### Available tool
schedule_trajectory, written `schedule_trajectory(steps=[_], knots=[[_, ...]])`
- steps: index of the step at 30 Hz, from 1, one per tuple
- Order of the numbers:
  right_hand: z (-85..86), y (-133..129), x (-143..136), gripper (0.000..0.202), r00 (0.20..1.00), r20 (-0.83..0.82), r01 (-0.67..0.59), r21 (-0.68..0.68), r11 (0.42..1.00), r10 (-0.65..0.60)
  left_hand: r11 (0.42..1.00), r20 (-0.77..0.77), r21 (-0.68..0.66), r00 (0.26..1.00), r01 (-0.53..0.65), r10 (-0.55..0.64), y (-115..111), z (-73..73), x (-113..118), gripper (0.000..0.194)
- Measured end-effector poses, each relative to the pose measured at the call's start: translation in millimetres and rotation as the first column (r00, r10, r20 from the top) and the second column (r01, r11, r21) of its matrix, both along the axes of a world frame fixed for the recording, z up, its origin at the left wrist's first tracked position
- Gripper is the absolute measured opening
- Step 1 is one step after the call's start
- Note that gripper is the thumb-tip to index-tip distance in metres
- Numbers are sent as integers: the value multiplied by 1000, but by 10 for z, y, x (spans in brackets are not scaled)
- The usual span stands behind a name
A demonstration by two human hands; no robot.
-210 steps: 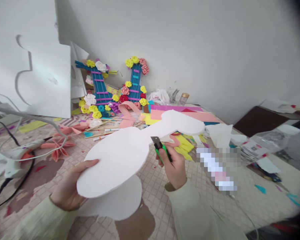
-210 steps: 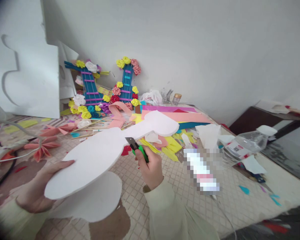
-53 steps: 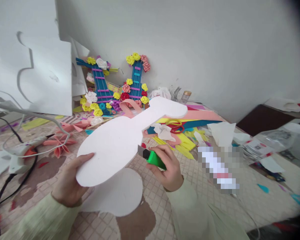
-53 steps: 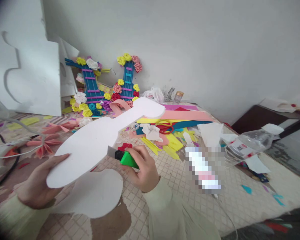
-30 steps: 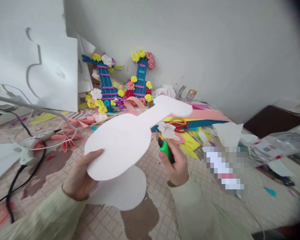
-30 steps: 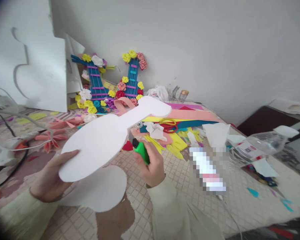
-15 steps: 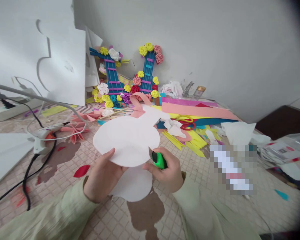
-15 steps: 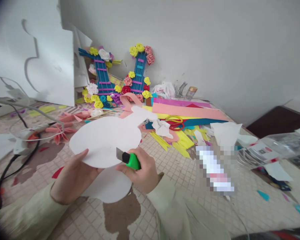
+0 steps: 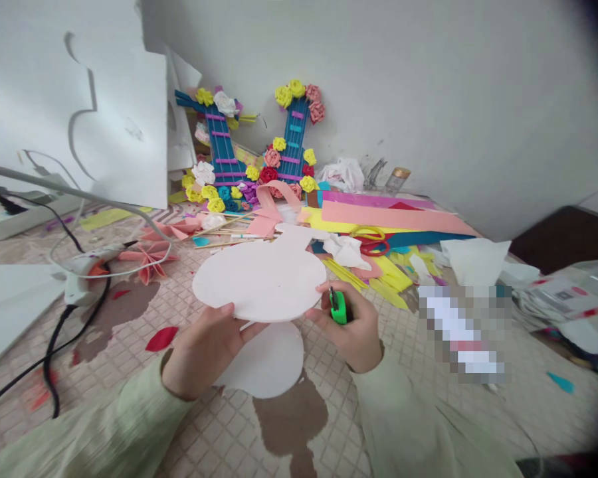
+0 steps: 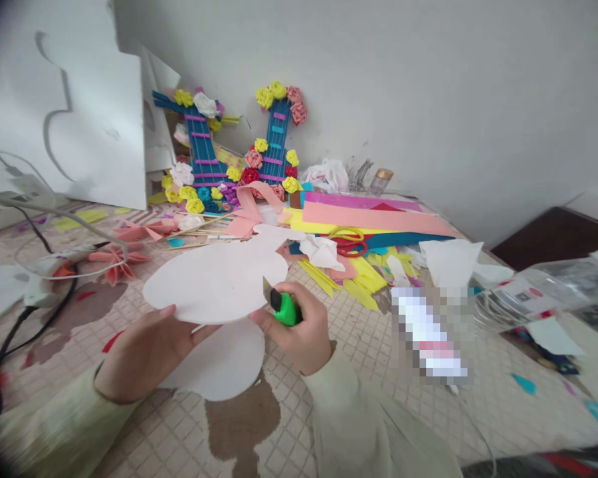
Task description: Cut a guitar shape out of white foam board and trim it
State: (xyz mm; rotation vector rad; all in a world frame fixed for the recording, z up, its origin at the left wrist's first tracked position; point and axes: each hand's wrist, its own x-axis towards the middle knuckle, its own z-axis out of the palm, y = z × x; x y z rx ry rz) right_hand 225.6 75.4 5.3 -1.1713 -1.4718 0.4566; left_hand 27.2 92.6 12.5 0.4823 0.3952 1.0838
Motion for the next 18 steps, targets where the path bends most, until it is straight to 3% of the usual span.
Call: schedule_trajectory(steps=[8, 12, 15, 18], knots=[[71, -6, 26, 24, 990, -141, 5, -52, 999, -13, 996, -76, 89, 997, 27, -20, -34, -45, 13, 63], [55, 9, 19, 25, 980, -185, 48, -128, 991, -72, 990, -189, 137, 982, 41, -14, -64, -85, 4, 67], [55, 53, 22, 31, 953, -297, 5, -189, 982, -62, 989, -303, 147, 953, 16, 29, -85, -92, 0, 68], [57, 109, 79, 38, 920, -387, -26, -228, 973, -66, 985, -310, 171, 951, 33, 22, -88, -84, -5, 65]])
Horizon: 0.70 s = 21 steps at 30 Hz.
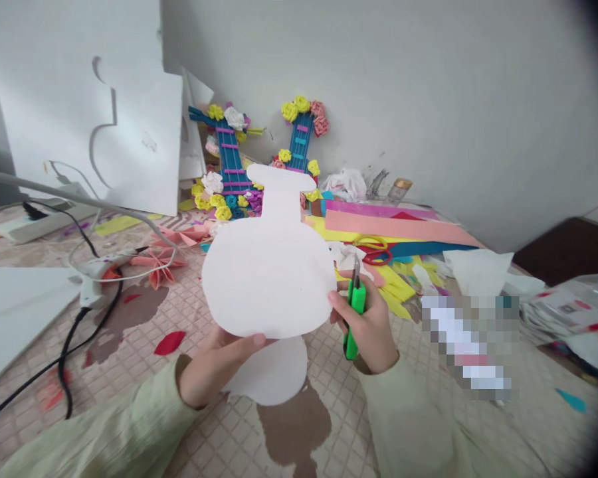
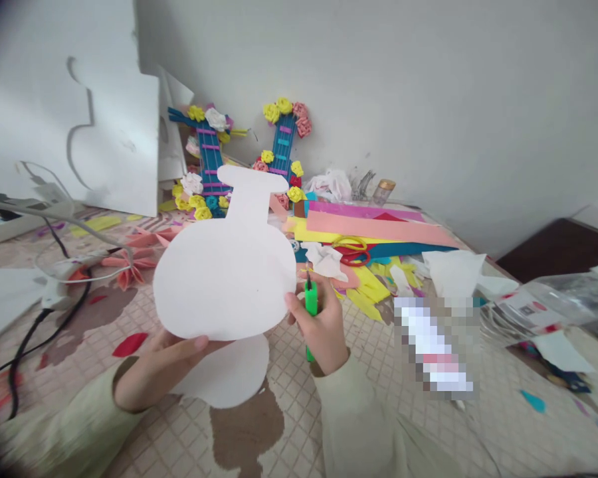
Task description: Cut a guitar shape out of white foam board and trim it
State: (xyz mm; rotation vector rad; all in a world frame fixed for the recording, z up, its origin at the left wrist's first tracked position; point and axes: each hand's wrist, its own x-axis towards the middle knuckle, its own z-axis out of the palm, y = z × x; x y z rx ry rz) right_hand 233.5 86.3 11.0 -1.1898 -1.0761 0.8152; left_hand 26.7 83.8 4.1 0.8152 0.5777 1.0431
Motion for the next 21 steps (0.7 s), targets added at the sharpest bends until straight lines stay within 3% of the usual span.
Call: schedule_trajectory(steps=[4, 9, 13, 17, 21], knots=[[-1, 61, 122, 42, 998, -57, -8, -49, 999, 5, 991, 39, 78, 993, -110, 108, 15, 14, -11, 57], [-18, 96, 170, 46, 992, 34, -115, -171, 978, 123, 943, -18, 229, 967, -242, 253, -22, 23, -34, 49], [-57, 93, 122, 44, 971, 96, -196, -193, 961, 217, 886, -61, 376, 947, -270, 314, -103, 52, -40, 58], [-150, 75, 77, 38, 932, 256, -228, -140, 963, 258, 894, -202, 395, 929, -212, 310, -209, 97, 4, 72], [-193, 56, 29, 33, 830, 456, -302, -113, 947, 319, 836, -287, 457, 839, -304, 462, -309, 129, 66, 58]])
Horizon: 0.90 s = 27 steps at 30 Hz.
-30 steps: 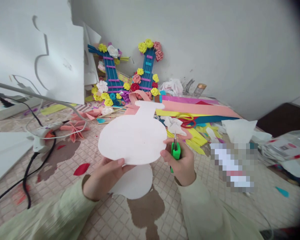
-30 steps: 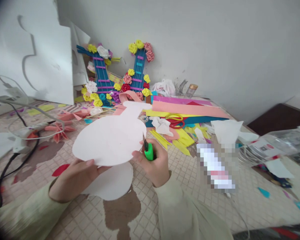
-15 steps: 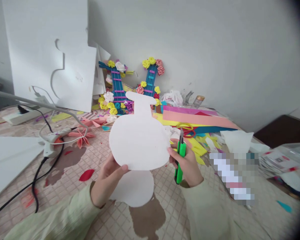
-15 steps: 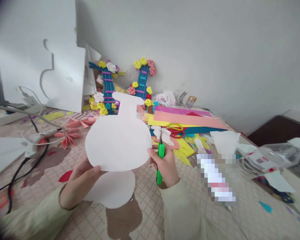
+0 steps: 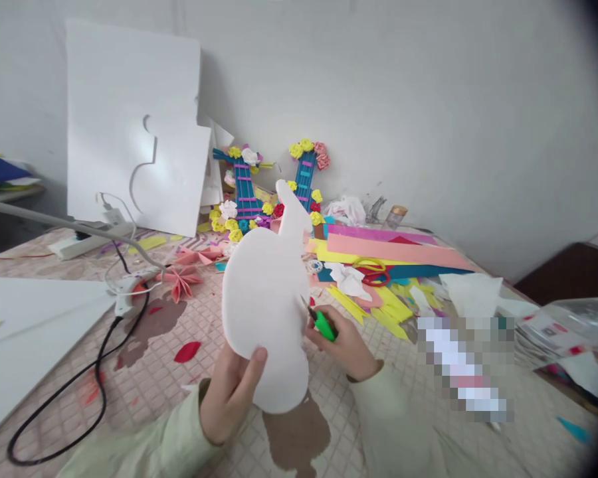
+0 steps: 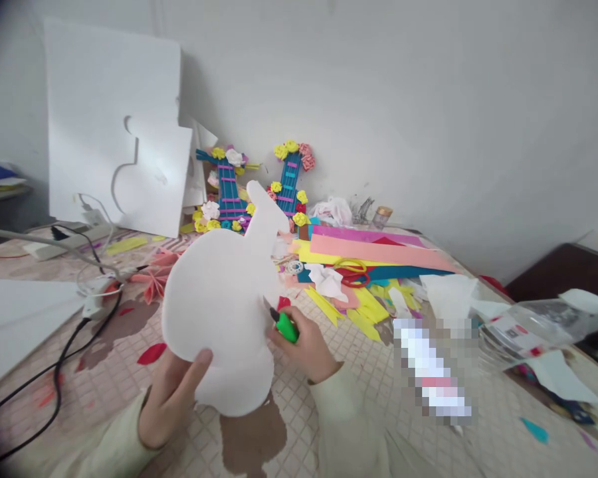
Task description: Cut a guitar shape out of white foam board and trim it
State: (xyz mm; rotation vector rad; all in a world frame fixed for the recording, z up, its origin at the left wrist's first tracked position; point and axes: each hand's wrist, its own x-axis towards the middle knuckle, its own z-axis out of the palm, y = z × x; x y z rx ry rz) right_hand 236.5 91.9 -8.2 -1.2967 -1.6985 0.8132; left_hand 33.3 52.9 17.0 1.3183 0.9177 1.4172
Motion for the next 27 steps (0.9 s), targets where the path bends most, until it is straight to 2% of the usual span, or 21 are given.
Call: schedule_trajectory(steps=[2, 5, 8, 11, 14, 17, 20, 25, 27], knots=[[27, -19, -19, 32, 999, 42, -33, 54, 998, 30, 994, -36, 14, 993, -110, 111, -55, 30, 23, 51], [116, -107, -16, 30, 995, 101, 10, 161, 987, -26, 977, -90, 69, 974, -200, 206, -178, 125, 60, 45], [260, -326, 17, 29, 985, 151, 40, 281, 959, -85, 964, -159, 168, 960, -205, 231, -334, 247, 105, 41], [458, -644, 38, 30, 977, 196, 10, 374, 927, -89, 958, -211, 205, 946, -202, 245, -460, 323, 137, 44], [660, -927, 17, 34, 951, 283, -12, 437, 899, -125, 955, -328, 244, 913, -168, 244, -532, 333, 150, 49], [791, -1069, -36, 33, 924, 345, -29, 493, 870, -165, 958, -383, 256, 896, -128, 222, -583, 314, 167, 50], [843, -1080, -94, 34, 893, 406, -53, 526, 849, -195, 960, -365, 257, 910, -106, 198, -638, 294, 202, 51], [907, -1030, -143, 36, 848, 484, -104, 549, 829, -214, 957, -207, 244, 956, -156, 209, -721, 231, 272, 48], [946, -1032, -138, 36, 828, 517, -122, 544, 830, -218, 960, -187, 235, 962, -152, 198, -740, 197, 284, 48]])
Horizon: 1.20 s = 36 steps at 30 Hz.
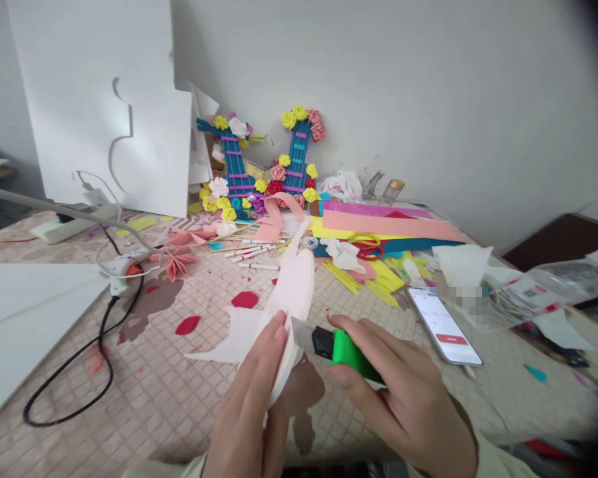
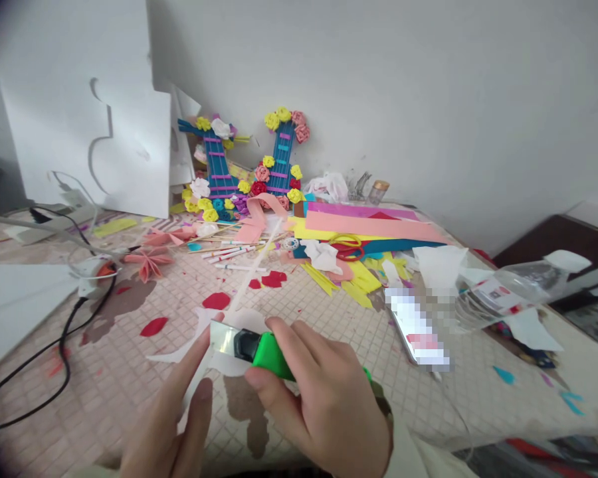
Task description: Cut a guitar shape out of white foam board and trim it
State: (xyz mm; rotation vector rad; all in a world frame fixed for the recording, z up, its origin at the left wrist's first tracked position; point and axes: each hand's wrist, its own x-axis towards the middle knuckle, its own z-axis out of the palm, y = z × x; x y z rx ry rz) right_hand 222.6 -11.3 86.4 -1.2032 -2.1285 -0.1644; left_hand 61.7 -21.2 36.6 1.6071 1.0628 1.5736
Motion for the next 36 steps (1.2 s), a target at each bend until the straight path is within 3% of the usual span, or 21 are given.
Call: schedule_trajectory(steps=[5, 10, 13, 21, 28, 36], knots=[[75, -32, 42, 36, 995, 100, 20, -15, 1000, -18, 999, -56, -13, 998, 29, -30, 13, -28, 0, 56], [152, -57, 78, 37, 980, 199, 23, -41, 999, -14, 995, -244, 9, 965, 98, -93, 62, 44, 23, 70], [212, -75, 108, 37, 967, 255, 22, -27, 999, -15, 992, -282, -2, 952, 124, -120, 70, 92, 53, 73], [281, -87, 160, 37, 932, 360, 35, 28, 999, -42, 995, -215, -7, 972, 95, -94, 85, 104, 134, 62], [351, -88, 129, 35, 914, 399, 74, 15, 997, -74, 989, -399, 125, 916, 83, -26, 102, 66, 145, 59], [344, -80, 151, 35, 918, 391, 63, 4, 998, -60, 985, -408, 151, 913, 78, -10, 105, 39, 124, 56]])
